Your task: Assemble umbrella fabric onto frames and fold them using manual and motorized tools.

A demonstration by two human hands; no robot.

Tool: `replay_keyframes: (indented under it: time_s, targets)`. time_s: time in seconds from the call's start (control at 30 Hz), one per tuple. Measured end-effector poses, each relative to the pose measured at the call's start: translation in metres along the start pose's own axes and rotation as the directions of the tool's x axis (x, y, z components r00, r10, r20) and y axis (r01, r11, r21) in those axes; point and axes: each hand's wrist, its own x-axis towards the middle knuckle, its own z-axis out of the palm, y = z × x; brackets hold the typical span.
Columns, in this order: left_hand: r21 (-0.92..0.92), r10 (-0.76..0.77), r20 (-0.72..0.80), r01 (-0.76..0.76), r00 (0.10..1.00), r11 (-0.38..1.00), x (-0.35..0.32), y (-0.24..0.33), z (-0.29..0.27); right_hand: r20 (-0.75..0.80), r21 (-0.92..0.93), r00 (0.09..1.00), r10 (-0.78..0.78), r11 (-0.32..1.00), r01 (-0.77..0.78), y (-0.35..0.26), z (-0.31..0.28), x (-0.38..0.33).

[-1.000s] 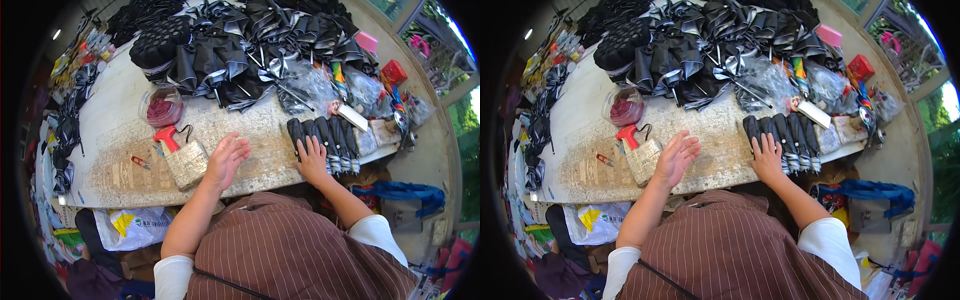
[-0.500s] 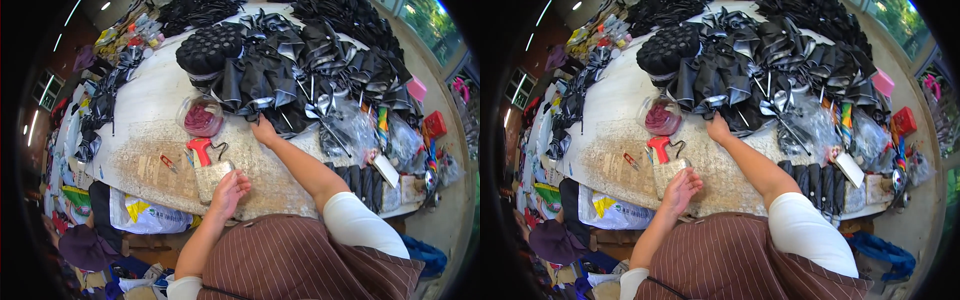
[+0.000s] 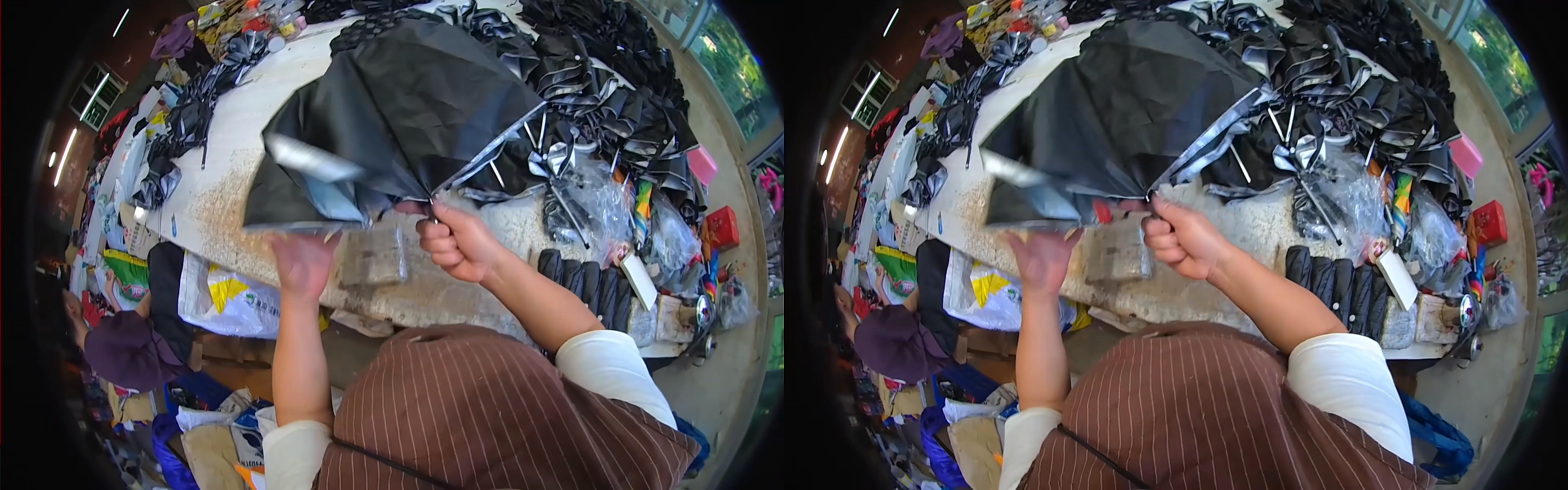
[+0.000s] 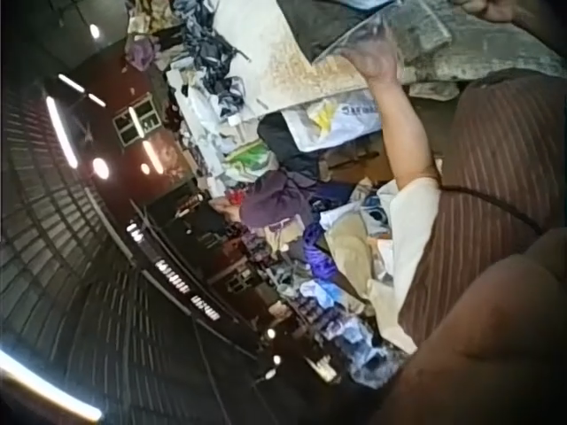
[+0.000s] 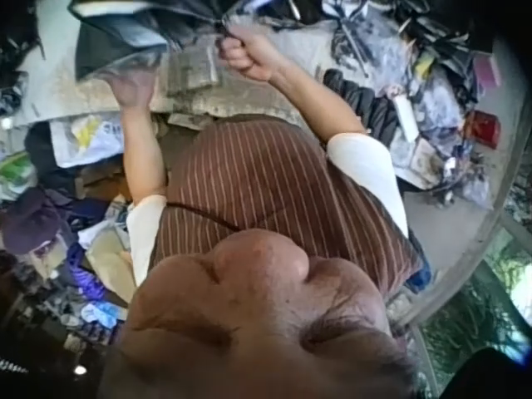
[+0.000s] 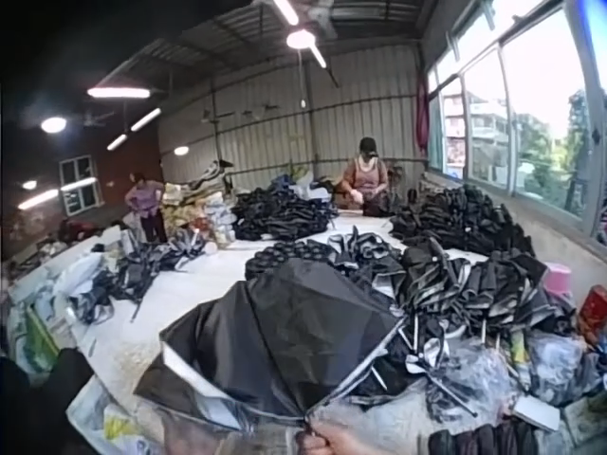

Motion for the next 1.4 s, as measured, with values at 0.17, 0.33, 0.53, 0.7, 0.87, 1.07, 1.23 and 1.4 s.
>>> replay_keyframes:
  time_s: [0.17, 0.33, 0.53, 0.7, 0.87, 1.07, 1.23, 1.4]
  targets:
    - [-0.002, -0.197, -0.157, 0.199, 0.968, 0.980, -0.006, -0.011, 0.018, 0.333, 0.306, 0.862, 0.381, 0.822, -0.481, 0.071, 0.019, -0.022]
    - [-0.099, -0.478, 0.055, 0.482, 0.876, 0.871, -0.017, -0.018, 0.027, -0.045, -0.488, 0.959, 0.279, 0.832, -0.265, 0.069, 0.027, -0.039]
    - [0.369, 0.181, -0.103, -0.131, 0.978, 0.920, -0.026, -0.023, 0.082, 0.027, -0.532, 0.999, 0.038, 0.846, -0.018, 0.065, 0.018, -0.054]
    - [0.856, 0.054, 0.513, -0.505, 0.857, -0.111, -0.052, -0.028, 0.040, -0.367, -0.919, 0.894, -0.256, 0.249, -0.305, 0.108, 0.031, -0.051]
    - [0.715, 0.089, 0.698, -0.684, 0.711, -0.143, -0.072, -0.045, 0.059, -0.075, -0.681, 0.975, -0.207, 0.725, 0.101, 0.135, 0.004, -0.061]
    - [0.742, 0.133, 0.215, -0.250, 0.968, 0.622, -0.095, -0.044, 0.076, -0.386, -0.389, 0.904, -0.184, 0.921, 0.021, 0.142, 0.036, -0.076]
    - [0.721, -0.213, -0.357, 0.414, 0.909, 0.555, -0.120, 0.026, 0.070, -0.232, -0.288, 0.941, -0.245, 0.942, 0.174, 0.069, -0.060, -0.133]
    - [0.950, 0.132, 0.309, -0.312, 0.942, 0.000, -0.097, 0.029, 0.088, -0.182, -0.738, 0.806, -0.563, 0.620, 0.265, 0.095, -0.092, -0.150]
